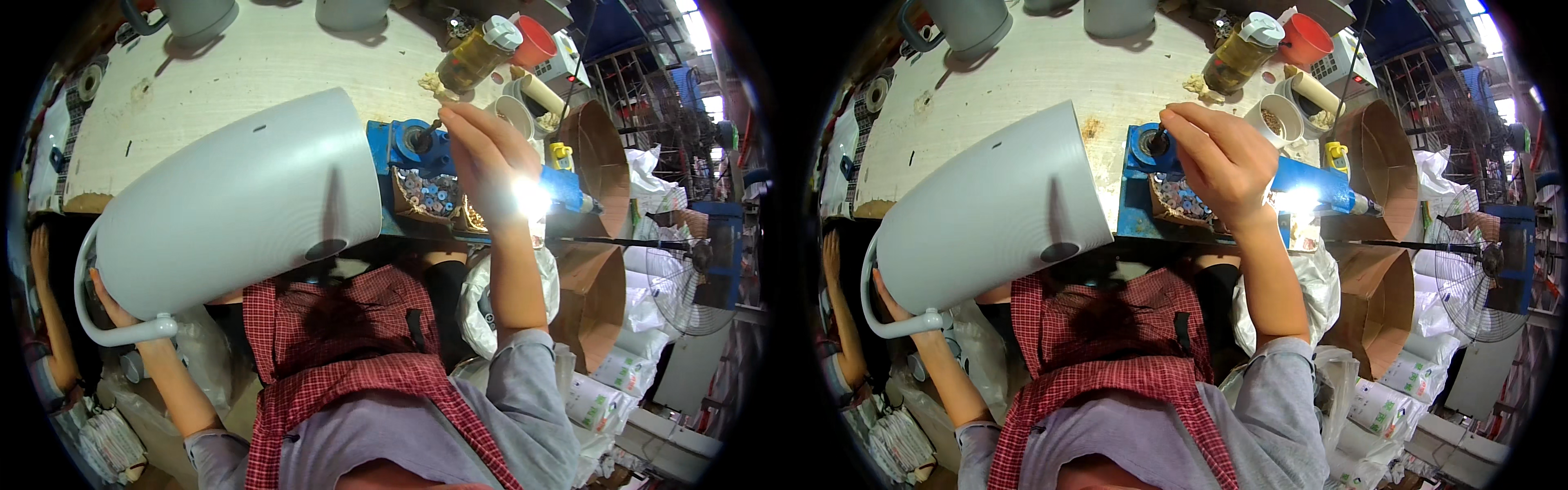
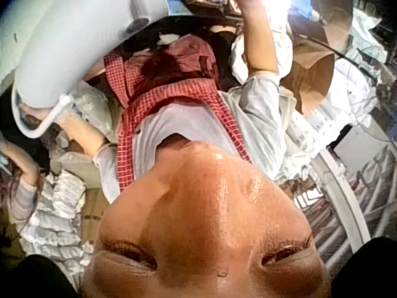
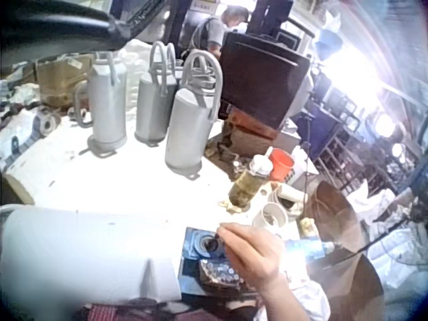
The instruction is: The person assembles grey electric kettles by attaching handles and lids to the main bodies. They retrieve parts from nearby bags and place the completed units on a table. The process involves repetitive manual assembly of plastic components.
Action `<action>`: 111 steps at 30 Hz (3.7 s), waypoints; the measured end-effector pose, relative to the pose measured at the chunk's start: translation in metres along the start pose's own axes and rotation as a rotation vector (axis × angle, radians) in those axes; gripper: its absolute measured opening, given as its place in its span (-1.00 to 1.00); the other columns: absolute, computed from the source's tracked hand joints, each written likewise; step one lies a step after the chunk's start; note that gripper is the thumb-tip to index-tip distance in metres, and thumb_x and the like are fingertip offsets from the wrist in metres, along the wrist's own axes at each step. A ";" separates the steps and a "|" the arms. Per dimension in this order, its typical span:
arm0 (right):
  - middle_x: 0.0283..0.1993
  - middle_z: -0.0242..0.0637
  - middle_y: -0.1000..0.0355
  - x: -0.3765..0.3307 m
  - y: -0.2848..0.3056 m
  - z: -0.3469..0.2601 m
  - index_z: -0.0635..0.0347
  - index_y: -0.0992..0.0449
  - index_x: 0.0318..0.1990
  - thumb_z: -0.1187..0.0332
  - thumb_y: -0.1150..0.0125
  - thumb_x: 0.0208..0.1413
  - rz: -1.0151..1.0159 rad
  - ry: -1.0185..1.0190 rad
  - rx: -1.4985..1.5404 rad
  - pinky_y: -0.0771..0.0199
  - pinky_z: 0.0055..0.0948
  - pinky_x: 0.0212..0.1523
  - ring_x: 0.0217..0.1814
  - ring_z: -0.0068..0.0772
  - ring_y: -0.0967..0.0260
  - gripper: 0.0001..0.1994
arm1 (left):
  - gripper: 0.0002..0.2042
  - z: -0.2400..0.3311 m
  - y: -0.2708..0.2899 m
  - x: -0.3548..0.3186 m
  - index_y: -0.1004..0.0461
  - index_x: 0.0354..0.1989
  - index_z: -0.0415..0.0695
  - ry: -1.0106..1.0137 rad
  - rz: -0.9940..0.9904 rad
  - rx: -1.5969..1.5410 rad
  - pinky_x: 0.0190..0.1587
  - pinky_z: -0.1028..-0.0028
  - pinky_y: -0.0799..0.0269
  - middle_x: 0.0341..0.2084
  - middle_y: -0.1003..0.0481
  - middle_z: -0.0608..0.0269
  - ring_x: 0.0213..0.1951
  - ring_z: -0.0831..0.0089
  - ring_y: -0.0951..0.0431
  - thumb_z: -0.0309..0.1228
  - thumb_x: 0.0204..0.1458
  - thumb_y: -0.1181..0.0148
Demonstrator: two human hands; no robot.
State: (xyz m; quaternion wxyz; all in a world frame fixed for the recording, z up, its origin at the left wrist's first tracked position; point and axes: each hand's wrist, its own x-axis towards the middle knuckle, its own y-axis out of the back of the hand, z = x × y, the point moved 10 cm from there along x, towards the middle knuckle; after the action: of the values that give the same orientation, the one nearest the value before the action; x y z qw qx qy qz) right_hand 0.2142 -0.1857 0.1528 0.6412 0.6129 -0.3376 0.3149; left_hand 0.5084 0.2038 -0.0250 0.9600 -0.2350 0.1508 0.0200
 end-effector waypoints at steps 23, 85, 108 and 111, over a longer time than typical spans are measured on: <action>-0.01 -0.15 -0.42 -0.076 0.012 0.041 0.41 -0.39 0.05 0.47 -0.18 0.07 0.091 -0.985 0.943 -0.32 -0.44 0.07 0.03 -0.34 -0.38 -0.62 | -0.49 -0.048 -0.118 -0.015 -0.41 -0.04 -0.18 -0.035 -0.247 0.146 -0.09 0.36 -0.47 -0.16 -0.49 0.18 -0.12 0.38 -0.50 0.06 0.18 0.09; -0.48 -0.38 -0.43 -0.348 0.250 0.026 0.21 -0.38 -0.02 0.32 -0.31 0.01 0.154 -1.446 -0.152 -0.32 -0.56 -0.45 -0.53 -0.57 -0.33 -0.61 | -0.62 -0.201 -0.233 -0.035 -0.36 -0.10 -0.31 -0.091 -0.706 0.194 -0.14 0.48 -0.43 -0.28 -0.49 0.16 -0.21 0.44 -0.51 -0.18 0.23 0.12; 0.26 -0.18 -0.24 -0.016 0.054 0.024 -0.14 -0.58 -0.14 0.67 -0.09 -0.15 -0.708 -0.173 -0.219 -0.12 0.07 0.27 0.37 -0.04 -0.08 -0.55 | -0.47 -0.164 -0.279 -0.115 -0.47 -0.58 -0.25 -0.413 -1.047 0.357 0.10 0.24 -0.14 -0.64 -0.45 0.25 -0.41 0.40 -0.42 -0.01 0.20 0.07; 0.17 -0.07 -0.33 -0.024 0.059 0.053 0.18 -0.57 -0.13 0.73 -0.05 -0.18 -0.561 -0.296 0.169 -0.43 -0.39 0.04 0.12 -0.09 -0.40 -0.59 | -0.47 -0.152 -0.285 -0.126 -0.49 -0.58 -0.22 -0.493 -1.044 0.341 0.12 0.20 -0.11 -0.67 -0.45 0.26 -0.43 0.41 -0.43 -0.01 0.21 0.11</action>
State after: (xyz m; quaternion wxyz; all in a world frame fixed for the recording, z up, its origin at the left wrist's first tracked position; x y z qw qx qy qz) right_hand 0.1498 -0.2356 0.1676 0.5937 0.7723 -0.2178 0.0606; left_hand 0.3771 -0.1151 0.0108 0.8739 -0.1092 -0.2104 -0.4245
